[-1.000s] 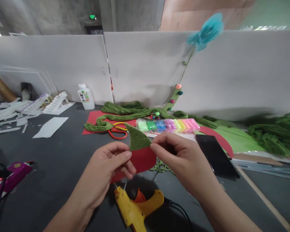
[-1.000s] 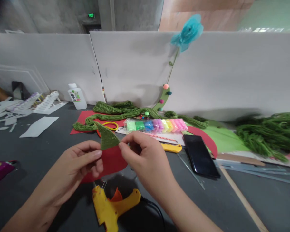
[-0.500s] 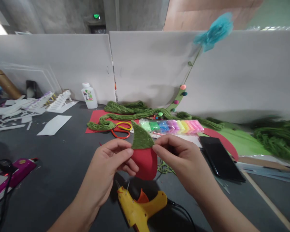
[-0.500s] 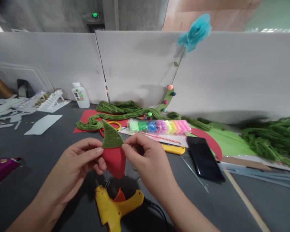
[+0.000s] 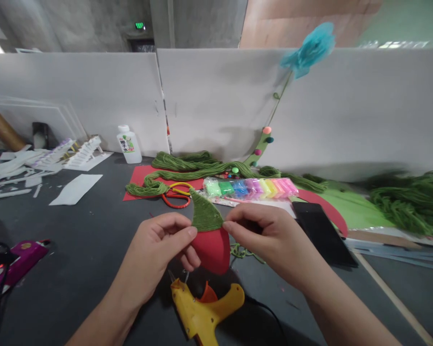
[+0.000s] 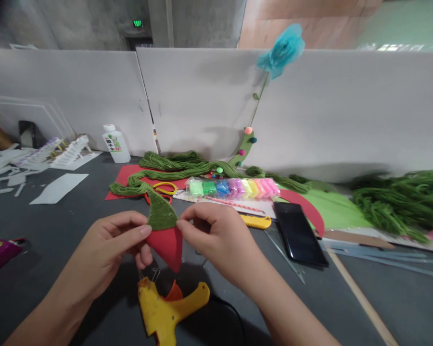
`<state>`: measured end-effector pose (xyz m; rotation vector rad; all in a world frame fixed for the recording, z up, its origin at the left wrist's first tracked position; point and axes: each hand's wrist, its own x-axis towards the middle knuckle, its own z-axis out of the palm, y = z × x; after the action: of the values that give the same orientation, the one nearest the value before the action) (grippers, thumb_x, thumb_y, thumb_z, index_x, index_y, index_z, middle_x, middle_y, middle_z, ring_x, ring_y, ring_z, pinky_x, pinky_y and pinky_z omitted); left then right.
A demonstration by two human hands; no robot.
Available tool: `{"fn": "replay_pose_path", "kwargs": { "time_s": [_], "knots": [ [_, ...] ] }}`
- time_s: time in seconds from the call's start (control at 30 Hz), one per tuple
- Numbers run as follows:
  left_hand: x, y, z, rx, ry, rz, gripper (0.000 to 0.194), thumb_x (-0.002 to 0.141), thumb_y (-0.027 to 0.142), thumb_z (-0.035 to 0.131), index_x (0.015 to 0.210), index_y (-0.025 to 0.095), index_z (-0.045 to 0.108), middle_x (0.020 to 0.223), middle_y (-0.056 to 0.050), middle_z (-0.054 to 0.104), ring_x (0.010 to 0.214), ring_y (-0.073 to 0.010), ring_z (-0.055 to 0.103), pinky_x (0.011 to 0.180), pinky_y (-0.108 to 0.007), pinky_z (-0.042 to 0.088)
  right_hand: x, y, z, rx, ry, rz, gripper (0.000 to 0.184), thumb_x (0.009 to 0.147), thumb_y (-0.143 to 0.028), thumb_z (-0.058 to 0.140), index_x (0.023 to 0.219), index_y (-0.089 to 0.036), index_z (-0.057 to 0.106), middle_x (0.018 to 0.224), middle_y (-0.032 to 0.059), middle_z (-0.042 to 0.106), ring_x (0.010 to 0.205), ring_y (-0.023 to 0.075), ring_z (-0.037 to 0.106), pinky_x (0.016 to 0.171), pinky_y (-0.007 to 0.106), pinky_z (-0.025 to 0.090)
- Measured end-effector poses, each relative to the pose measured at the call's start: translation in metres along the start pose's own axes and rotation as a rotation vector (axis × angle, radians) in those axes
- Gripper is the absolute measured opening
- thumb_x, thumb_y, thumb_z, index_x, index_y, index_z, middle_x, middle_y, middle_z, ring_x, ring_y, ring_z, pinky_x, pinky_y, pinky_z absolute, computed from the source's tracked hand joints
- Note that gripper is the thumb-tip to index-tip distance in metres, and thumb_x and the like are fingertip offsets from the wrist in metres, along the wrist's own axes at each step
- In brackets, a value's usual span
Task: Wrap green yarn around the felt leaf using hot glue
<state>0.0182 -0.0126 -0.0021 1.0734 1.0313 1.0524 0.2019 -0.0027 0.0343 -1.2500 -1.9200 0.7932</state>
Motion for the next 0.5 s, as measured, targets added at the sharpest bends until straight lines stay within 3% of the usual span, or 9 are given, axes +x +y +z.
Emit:
{"fn": "replay_pose_path", "kwargs": {
  "time_s": [0.33,0.5],
  "knots": [
    [0.0005,0.0010,-0.0019,-0.042,-0.121,-0.054,0.010,0.077,0.026,0.063,0.078,0.017,0.062,0.051,-0.001,0.067,0.047,-0.0126,0.062,0.047,-0.020,0.047,0.0010,0.0041,-0.0028,0.047,-0.013,0.006,0.016,0.076,-0.017,0.052,0.061,-0.017,0.057,0.053,-0.0050,0.044,0.048,0.0075,0.035,0.043,0.020,0.027],
    [-0.0003,-0.0006,0.0002,0.066,-0.106,-0.062,0.012,0.077,0.029,0.061,0.074,0.017,0.059,0.043,0.001,0.062,0.035,-0.0094,0.051,0.038,-0.017,0.040,0.0006,0.0054,-0.0008,0.057,-0.007,0.021,0.015,0.076,-0.016,0.051,0.062,-0.017,0.055,0.053,-0.0054,0.043,0.048,0.0074,0.035,0.043,0.020,0.027]
  ]
}}
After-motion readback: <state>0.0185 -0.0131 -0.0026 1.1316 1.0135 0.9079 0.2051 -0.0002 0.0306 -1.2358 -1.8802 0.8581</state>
